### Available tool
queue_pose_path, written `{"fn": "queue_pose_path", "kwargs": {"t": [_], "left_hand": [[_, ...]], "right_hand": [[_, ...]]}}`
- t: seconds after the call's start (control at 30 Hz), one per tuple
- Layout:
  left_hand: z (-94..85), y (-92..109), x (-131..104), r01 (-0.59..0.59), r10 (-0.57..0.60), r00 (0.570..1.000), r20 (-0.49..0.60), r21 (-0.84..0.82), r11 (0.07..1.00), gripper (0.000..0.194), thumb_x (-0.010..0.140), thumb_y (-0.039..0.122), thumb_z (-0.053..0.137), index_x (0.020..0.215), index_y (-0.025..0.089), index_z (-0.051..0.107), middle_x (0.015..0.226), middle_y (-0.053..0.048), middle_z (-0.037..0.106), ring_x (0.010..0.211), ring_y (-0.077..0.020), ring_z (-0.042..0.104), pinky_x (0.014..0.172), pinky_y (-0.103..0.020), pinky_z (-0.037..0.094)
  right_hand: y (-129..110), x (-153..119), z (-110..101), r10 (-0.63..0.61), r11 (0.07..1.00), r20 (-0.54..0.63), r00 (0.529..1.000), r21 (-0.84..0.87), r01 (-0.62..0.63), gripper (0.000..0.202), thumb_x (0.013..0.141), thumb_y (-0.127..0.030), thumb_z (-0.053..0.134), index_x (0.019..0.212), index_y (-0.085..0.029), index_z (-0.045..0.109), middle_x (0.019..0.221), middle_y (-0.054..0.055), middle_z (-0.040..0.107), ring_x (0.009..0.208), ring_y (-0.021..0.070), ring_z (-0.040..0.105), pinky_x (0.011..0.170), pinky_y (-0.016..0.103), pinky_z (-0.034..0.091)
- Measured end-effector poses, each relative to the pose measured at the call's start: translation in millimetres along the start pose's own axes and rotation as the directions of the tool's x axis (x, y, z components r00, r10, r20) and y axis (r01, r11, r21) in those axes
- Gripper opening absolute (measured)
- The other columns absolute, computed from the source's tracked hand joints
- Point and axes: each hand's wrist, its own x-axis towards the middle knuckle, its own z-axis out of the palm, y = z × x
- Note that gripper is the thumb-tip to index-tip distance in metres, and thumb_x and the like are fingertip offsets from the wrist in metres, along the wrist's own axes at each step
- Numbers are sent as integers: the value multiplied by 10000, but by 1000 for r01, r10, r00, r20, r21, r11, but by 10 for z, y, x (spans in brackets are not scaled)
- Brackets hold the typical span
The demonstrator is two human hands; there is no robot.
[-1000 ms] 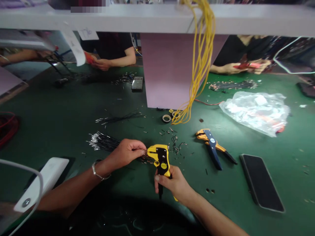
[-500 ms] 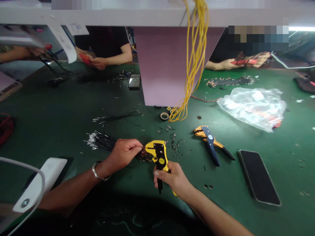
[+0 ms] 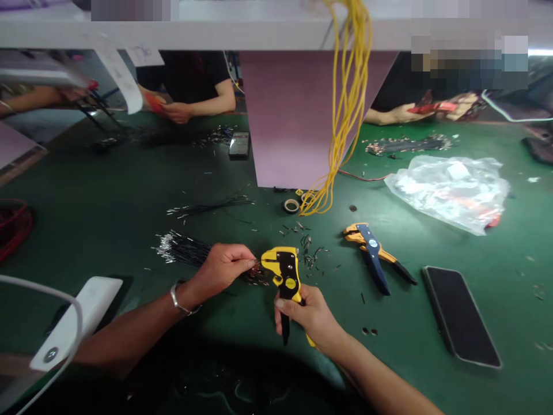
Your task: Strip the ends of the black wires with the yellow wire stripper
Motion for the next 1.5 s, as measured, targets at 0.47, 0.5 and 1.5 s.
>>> {"fn": "queue_pose_path", "kwargs": {"t": [0.47,0.5,1.5], "left_hand": [[16,-53,36,12,-13,1000,23,18,1000,145,751,168,559,645,139,652,589,-5,641,570,-115,548,556,-208,417],[15,-57,39,6,-6,1000,18,29,1000,147,754,170,558,645,139,651,589,-5,642,571,-116,549,556,-207,416],[-38,5,18,-5,6,999,42,-30,1000,142,753,192,571,657,141,663,603,-7,644,575,-116,551,564,-217,424]], "right_hand": [[90,77,61,-2,1000,-25,1000,22,2,149,733,-277,662,702,-146,598,494,11,642,446,135,549,504,250,420],[84,76,66,-4,1000,-24,1000,18,4,149,731,-277,660,695,-147,598,489,11,640,445,135,546,505,250,420],[-31,99,65,1,997,-69,998,-72,-6,214,701,-324,716,683,-143,604,505,20,635,467,143,564,495,269,492]]}}
